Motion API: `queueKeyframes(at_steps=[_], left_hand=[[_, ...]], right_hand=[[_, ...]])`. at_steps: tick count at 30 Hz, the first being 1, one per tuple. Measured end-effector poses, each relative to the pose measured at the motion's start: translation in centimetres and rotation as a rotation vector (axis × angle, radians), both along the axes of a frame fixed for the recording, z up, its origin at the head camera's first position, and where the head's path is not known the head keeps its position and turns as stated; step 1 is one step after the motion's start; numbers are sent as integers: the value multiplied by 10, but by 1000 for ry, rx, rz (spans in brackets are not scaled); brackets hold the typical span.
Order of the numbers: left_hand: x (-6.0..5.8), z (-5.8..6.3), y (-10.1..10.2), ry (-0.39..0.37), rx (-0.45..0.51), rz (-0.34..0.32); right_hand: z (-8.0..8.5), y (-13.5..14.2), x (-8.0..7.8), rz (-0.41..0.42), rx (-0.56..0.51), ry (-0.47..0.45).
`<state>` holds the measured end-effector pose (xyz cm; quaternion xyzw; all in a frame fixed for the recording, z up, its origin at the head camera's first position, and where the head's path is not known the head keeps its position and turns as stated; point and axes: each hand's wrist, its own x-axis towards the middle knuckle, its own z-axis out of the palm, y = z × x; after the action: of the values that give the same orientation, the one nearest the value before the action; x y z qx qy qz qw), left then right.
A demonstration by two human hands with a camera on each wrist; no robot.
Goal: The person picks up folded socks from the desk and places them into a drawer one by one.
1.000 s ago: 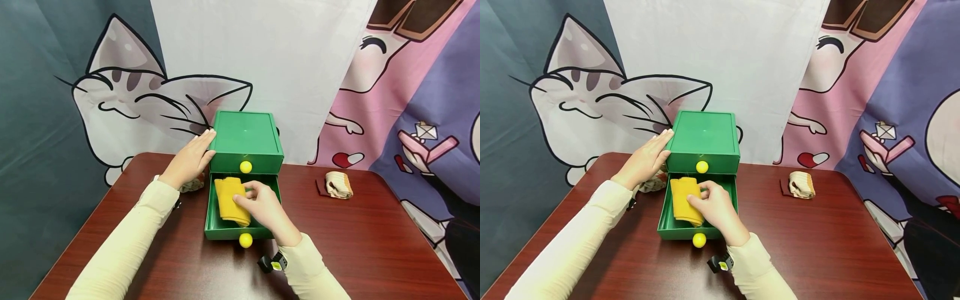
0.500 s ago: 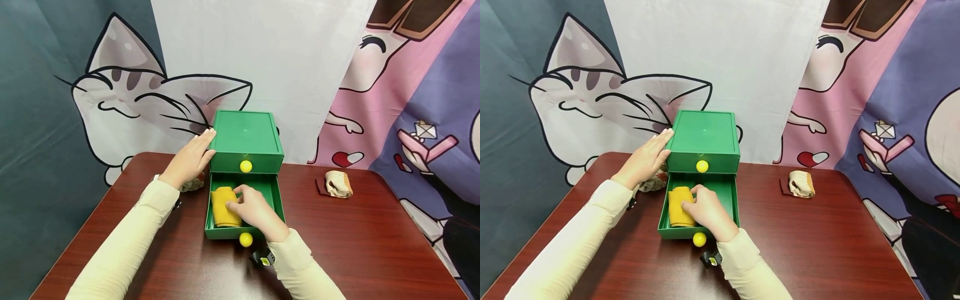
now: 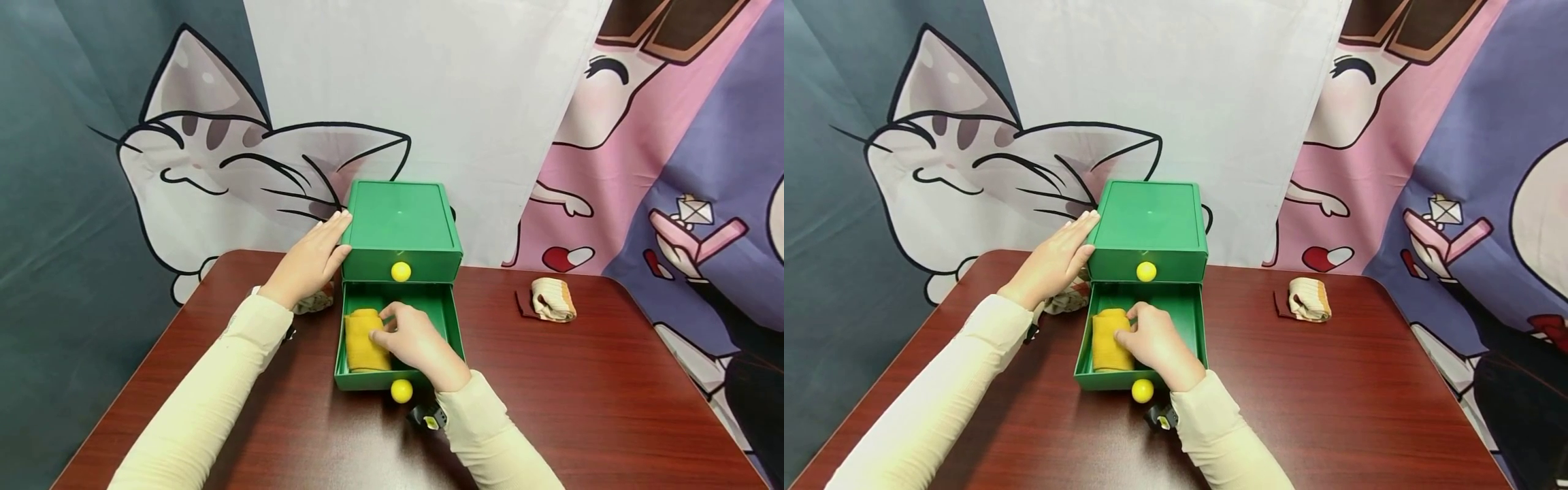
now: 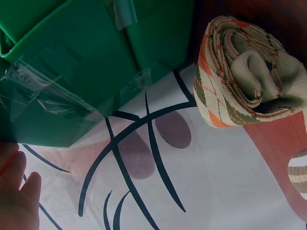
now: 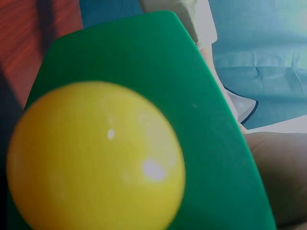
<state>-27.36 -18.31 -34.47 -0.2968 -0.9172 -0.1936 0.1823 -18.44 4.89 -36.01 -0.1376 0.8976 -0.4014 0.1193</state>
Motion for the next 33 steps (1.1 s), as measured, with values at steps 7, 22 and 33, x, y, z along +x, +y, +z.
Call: queueKeyframes(at_steps=[7, 22, 33], left_hand=[[0, 0, -1, 8, 2, 3], [1, 2, 0, -11, -8, -2], [1, 3, -1, -7, -45, 12]], right_hand=[[4, 10, 3, -40, -53, 51], [11, 62, 6, -124, -314, 377], [-14, 118, -11, -236, -316, 575]])
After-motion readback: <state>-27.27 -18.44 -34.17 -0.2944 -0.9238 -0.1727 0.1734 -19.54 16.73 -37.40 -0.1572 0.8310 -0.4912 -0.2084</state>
